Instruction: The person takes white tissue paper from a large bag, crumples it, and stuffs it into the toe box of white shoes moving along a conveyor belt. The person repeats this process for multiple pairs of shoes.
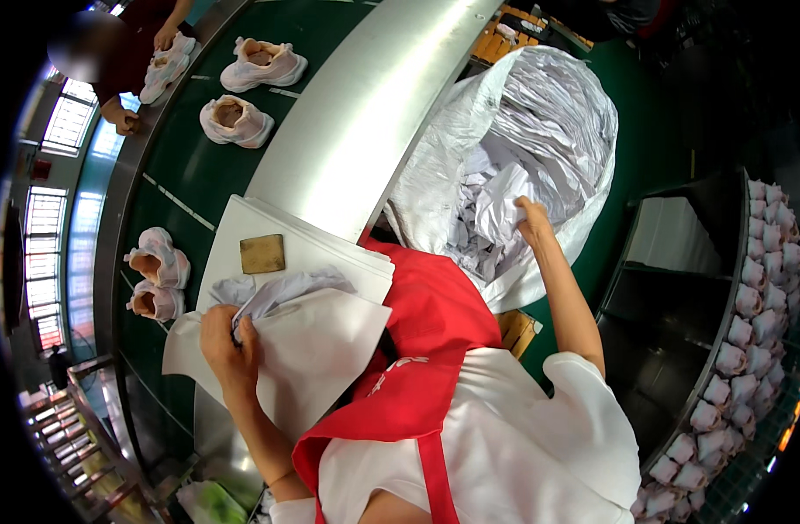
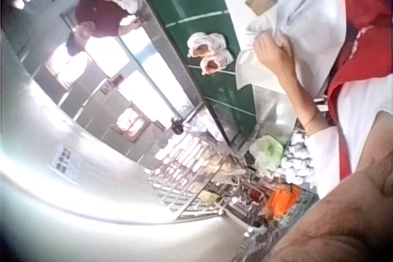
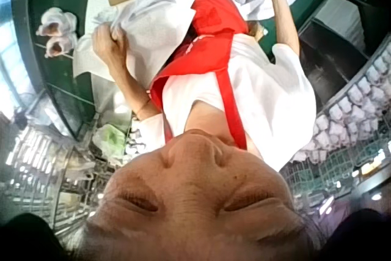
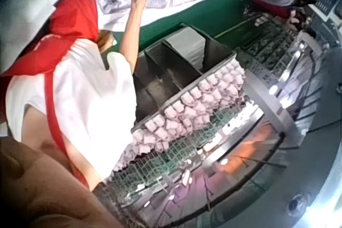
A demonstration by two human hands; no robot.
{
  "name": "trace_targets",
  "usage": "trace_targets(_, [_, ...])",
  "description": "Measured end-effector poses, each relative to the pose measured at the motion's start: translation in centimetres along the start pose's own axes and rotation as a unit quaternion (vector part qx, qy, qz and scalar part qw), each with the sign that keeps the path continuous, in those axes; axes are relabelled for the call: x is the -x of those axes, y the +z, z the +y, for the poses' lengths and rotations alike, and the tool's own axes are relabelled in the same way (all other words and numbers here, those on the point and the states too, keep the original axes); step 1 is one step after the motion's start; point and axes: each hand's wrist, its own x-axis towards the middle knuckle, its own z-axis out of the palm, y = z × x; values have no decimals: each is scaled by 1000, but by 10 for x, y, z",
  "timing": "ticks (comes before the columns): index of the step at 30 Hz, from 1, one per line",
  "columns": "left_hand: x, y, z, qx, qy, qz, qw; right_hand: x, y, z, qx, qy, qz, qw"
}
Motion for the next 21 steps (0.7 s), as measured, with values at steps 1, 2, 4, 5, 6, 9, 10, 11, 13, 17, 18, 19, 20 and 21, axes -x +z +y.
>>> trace_targets(1, [-6, 1, -2, -5, 54, 23, 998, 9, 2, -19, -20, -10, -8, 1000])
trace_targets(2, [-7, -1, -4, -14, 103, 46, 994, 30, 18, -44, 6, -76, 10, 997])
trace_targets(4, [2, -5, -7, 36, 75, 33, 996, 97, 78, -100, 11, -220, -16, 975])
trace_targets(5, [6, -9, -8, 59, 61, 28, 996, 123, 102, -122, 31, -264, -81, 960])
trace_targets(6, [8, -15, -7, 90, 78, 15, 993, 145, 128, -139, 126, -329, -126, 927])
trace_targets(9, [4, -31, 1, 158, 134, 13, 978, 197, 216, -156, 270, -453, -284, 801])
trace_targets(10, [2, -35, 9, 155, 144, 48, 976, 210, 243, -144, 292, -475, -334, 760])
trace_targets(11, [-1, -40, 19, 166, 149, 91, 971, 224, 268, -136, 311, -434, -434, 726])
trace_targets(13, [-2, -55, 32, 84, 84, 153, 981, 250, 315, -126, 345, -251, -652, 628])
trace_targets(17, [10, -62, 3, 43, 5, 197, 979, 265, 359, -93, 265, -122, -789, 541])
trace_targets(18, [17, -64, -2, 62, -16, 210, 976, 266, 365, -90, 272, -104, -794, 534])
trace_targets(19, [22, -66, -5, 83, -36, 223, 971, 268, 372, -89, 280, -87, -795, 532])
trace_targets(20, [27, -67, -5, 90, -64, 243, 964, 272, 378, -92, 342, -108, -755, 548])
trace_targets(21, [29, -67, -4, 100, -89, 262, 956, 270, 386, -99, 330, -172, -739, 561])
